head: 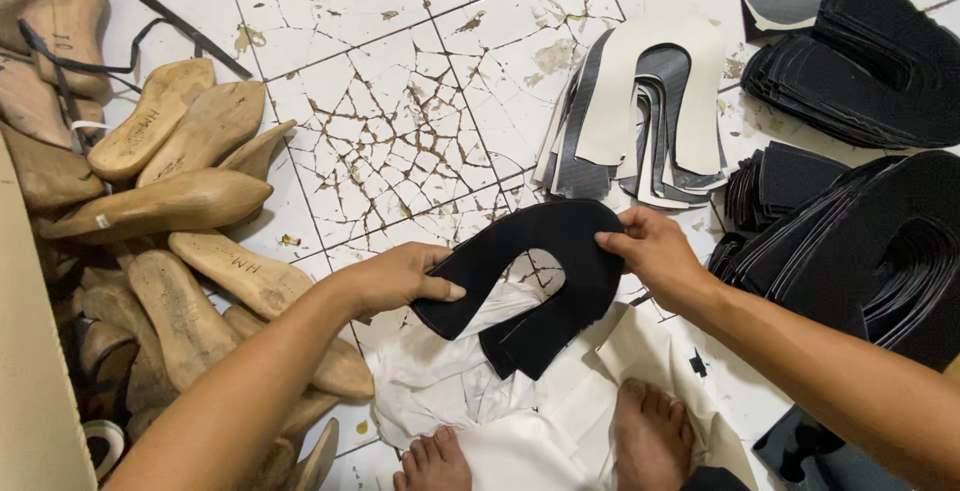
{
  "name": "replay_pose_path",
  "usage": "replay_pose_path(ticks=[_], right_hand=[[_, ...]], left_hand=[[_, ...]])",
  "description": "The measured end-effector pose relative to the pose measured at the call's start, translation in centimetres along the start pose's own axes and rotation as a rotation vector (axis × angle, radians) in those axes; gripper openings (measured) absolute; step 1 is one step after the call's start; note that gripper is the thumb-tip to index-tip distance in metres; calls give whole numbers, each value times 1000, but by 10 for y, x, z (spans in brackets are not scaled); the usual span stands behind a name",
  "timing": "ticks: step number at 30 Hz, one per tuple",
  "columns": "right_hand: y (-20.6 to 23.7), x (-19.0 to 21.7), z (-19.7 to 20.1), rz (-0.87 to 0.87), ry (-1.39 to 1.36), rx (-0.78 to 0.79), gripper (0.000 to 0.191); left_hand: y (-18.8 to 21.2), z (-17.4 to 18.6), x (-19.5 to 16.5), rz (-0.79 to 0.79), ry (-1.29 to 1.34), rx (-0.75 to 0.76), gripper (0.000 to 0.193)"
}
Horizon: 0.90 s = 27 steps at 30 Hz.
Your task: The person sits on the floor and hand-sews a black shoe part using a needle and thread. They repeatedly pierce the material and pull the thread through to stitch the edges together. The person works on one piece at a time, occasionally adjusting its position.
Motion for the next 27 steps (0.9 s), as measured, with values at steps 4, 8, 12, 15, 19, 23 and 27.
replay_pose_path(ticks=[4, 8, 12, 15, 19, 23, 27], right_hand=[[-2, 7, -6, 10, 121, -28, 27], [7, 19, -1, 226, 462, -129, 45], [21, 26, 23, 407, 580, -133, 41], [33, 34, 60, 637, 733, -247, 32], [54, 40, 131, 335, 1099, -546, 31], [64, 27, 184, -351, 1503, -405, 79], [62, 0, 191, -311, 1201, -371, 122]], left_hand=[[-17, -2, -3, 61, -156, -145, 43], [-20, -2, -14, -290, -810, -447, 78], [-17, -1, -20, -92, -770, -456, 74], [-13, 0, -24, -82, -742, -447, 67], [-5, 7, -21, 12, -711, -433, 64], [-2, 19, -15, 59, -586, -427, 67], [-7, 24, -14, 56, -575, -424, 66]])
Point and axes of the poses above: each hand's wrist, its own y-axis away from the middle knuckle, its own z-axis out of the back of the hand, x = y × z, the point moved 1 cm from there along -y, towards the middle knuckle, and after that the axes turned 11 degrees about y, right-handed, at the moved point
